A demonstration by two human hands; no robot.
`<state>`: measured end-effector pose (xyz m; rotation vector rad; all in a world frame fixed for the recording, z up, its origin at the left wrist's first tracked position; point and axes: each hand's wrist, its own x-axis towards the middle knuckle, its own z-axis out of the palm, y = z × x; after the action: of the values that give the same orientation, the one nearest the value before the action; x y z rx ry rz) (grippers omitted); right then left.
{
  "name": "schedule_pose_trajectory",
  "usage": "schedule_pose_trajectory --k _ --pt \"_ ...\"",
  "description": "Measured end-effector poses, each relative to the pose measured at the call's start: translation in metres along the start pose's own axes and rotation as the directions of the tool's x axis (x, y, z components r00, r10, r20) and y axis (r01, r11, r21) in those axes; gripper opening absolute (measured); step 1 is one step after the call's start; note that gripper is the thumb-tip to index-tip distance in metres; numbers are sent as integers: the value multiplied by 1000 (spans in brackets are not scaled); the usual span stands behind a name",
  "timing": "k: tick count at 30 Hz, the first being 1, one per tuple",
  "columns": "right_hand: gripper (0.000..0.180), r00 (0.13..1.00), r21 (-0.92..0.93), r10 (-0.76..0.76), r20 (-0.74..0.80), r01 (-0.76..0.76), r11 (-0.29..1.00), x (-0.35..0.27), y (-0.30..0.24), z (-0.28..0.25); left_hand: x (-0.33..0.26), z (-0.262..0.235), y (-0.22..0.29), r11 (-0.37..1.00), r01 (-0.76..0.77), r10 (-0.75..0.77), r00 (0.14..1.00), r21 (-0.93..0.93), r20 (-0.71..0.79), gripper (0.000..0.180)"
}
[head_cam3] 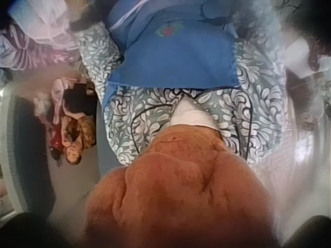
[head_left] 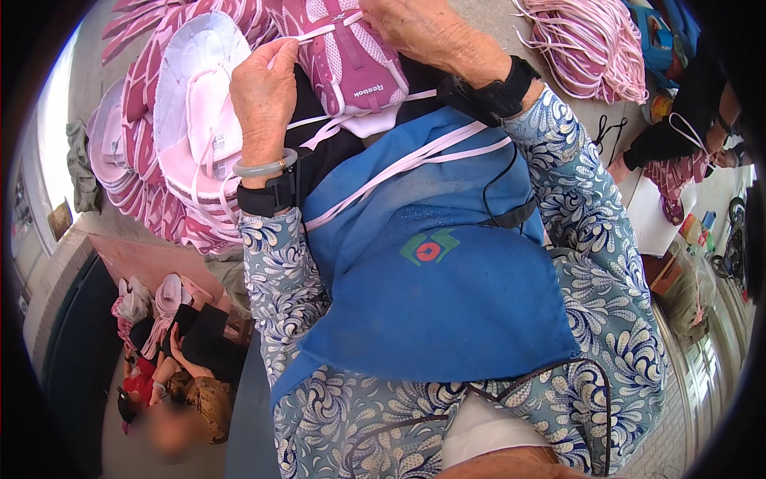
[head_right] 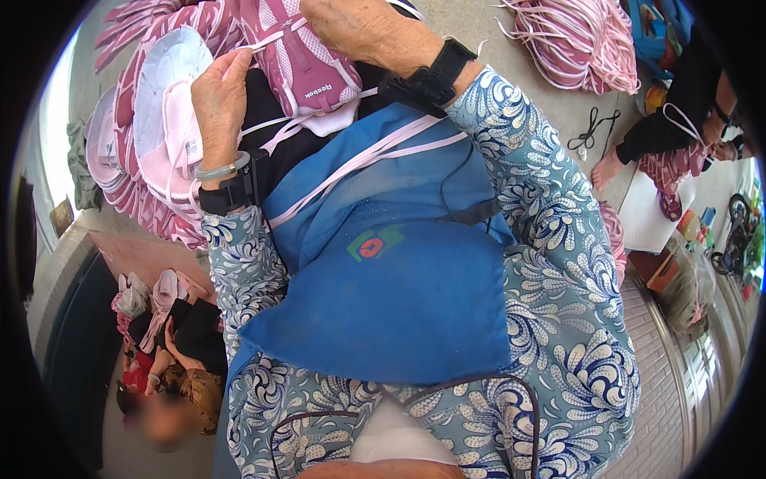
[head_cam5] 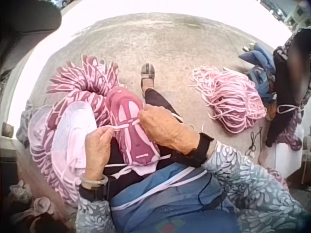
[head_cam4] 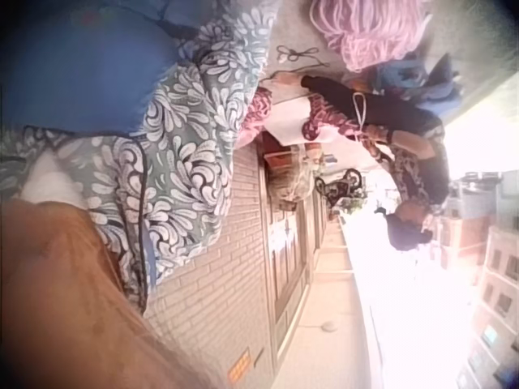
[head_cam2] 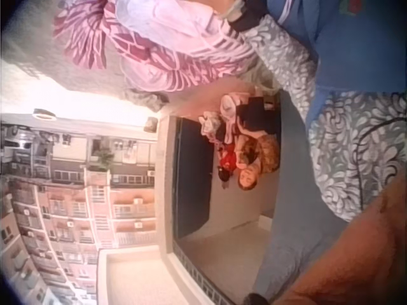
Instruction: Lacing pink and white athletic shoes.
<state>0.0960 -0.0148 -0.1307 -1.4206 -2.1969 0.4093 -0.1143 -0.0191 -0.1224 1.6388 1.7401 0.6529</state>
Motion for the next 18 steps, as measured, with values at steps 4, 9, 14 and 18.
schedule_pose_trajectory --k 4,9,14,18 --pt "17 992 -113 0 130 14 994 10 3 -1 3 6 1 976 -78 89 995 203 -47 28" --pt "23 921 465 332 205 -390 795 2 12 -6 1 11 -3 986 -159 162 984 56 -67 28" --pt "25 912 449 389 131 -405 797 -2 12 0 8 20 -4 992 -119 114 989 -50 -91 23" --pt "28 882 495 460 103 -447 745 -6 7 3 6 16 3 997 -79 78 996 -9 -48 22"
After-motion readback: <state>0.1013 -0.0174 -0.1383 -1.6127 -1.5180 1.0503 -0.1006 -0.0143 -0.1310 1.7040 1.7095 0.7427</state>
